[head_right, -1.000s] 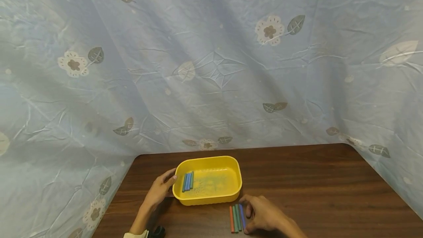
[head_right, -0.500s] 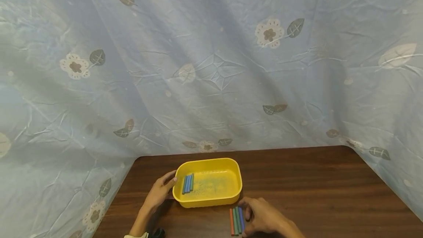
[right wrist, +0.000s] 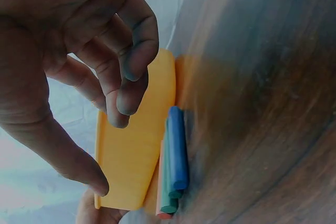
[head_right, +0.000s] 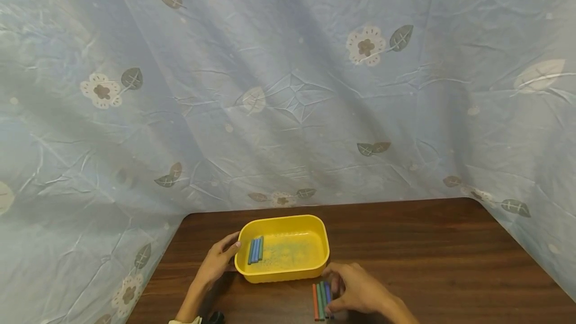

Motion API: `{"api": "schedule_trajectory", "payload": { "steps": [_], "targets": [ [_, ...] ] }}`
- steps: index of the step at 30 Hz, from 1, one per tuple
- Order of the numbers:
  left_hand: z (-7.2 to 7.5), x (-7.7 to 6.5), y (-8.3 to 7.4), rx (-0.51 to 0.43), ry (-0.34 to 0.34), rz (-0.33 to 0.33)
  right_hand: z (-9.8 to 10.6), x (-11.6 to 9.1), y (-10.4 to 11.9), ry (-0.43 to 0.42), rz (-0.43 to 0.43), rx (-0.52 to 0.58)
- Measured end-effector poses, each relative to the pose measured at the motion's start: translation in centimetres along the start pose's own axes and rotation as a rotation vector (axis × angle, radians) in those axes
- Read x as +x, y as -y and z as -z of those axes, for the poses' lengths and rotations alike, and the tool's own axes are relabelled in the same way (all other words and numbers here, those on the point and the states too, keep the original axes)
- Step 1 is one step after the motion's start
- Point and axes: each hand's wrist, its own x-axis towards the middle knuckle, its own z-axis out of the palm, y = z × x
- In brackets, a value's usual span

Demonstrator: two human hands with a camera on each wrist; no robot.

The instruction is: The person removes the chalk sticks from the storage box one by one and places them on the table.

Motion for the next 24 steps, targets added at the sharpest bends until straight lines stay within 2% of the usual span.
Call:
{"api": "schedule_trajectory", "payload": {
  "steps": [14, 24],
  "targets": [
    [-0.1, 0.2, 0.0, 0.014, -0.008, 0.011, 0.5, 1.1, 1.7, -0.046, 0.056, -0.047],
    [0.0, 0.1, -0.1, -0.004, -0.006, 0.023, -0.2, 3.9, 3.2, -0.103, 0.075, -0.04]
  ]
}}
